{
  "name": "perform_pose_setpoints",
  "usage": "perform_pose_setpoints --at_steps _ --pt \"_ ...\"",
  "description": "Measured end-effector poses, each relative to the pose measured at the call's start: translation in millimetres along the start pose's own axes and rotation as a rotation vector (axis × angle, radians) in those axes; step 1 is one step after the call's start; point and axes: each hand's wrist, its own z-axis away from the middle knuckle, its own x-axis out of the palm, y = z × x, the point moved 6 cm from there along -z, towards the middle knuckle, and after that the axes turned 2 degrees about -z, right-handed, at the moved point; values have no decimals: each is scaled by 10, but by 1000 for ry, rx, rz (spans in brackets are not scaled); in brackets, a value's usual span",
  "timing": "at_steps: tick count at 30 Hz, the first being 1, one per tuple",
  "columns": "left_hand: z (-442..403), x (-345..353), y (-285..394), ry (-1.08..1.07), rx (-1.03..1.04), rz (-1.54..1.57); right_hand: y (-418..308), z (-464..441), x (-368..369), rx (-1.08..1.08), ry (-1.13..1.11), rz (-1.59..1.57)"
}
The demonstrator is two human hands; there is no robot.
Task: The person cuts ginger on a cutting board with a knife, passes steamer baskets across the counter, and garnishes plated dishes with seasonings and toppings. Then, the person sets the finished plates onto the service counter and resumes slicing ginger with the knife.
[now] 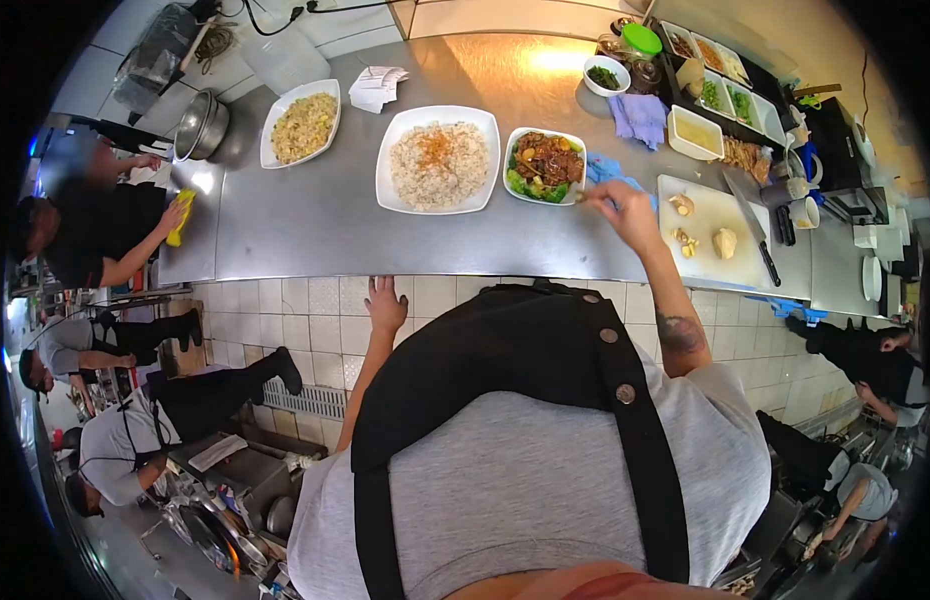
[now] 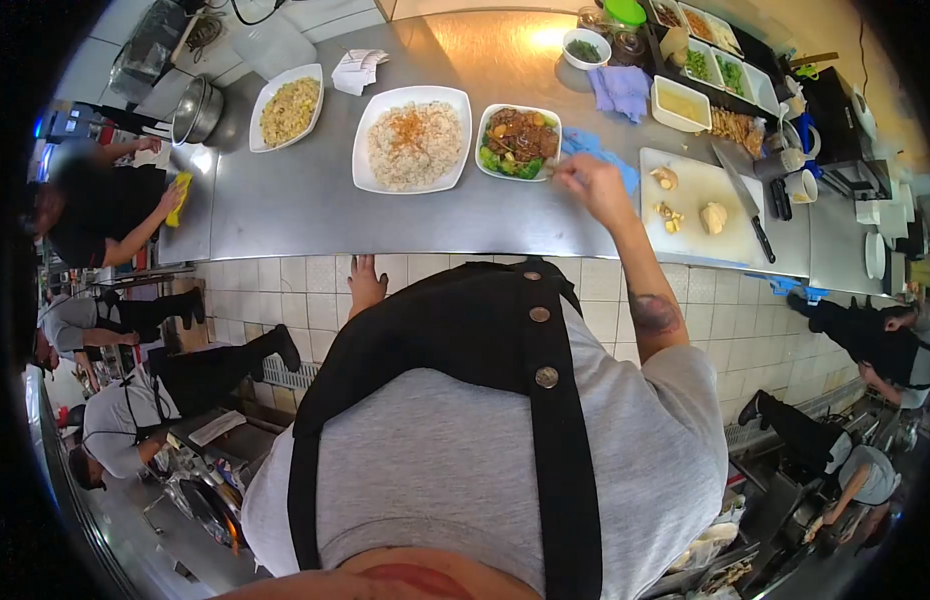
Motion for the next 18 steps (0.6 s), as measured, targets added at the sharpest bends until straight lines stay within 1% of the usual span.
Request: perform_pose_setpoints --at_steps 3,5,6,7,9,10,12,13,14,15,16,17,18 --pt "34 -4 75 44 -24 36 -87 43 104 -57 -156 36" --pt "-137 147 41 -23 -40 36 81 26 228 -61 -229 53" --pt "-201 59 80 -51 -53 37 155 -10 284 -71 -265 60" --pt "-245 29 116 -171 -93 24 200 -27 296 -102 -250 44" --pt "-251 -15 152 -200 -105 -32 172 -26 271 -166 -217 11" --pt "-247 -27 166 -217 -111 -60 203 -23 209 -73 -142 -48" --pt "-147 -112 192 -162 -165 -38 236 37 62 123 6 -165" --pt "-46 -138 220 -138 -191 -27 641 215 175 367 34 -328" --pt "55 -165 273 -113 -216 -14 884 273 273 517 9 -474" --pt "172 -274 354 24 -255 -5 1078 319 368 668 -17 -618" --pt "167 -264 381 -177 -231 164 1243 380 511 823 -43 -761" --pt "179 -335 439 -378 -202 331 1307 363 661 797 -132 -754" --pt "196 -346 516 -576 -166 499 1313 331 780 796 -166 -816"
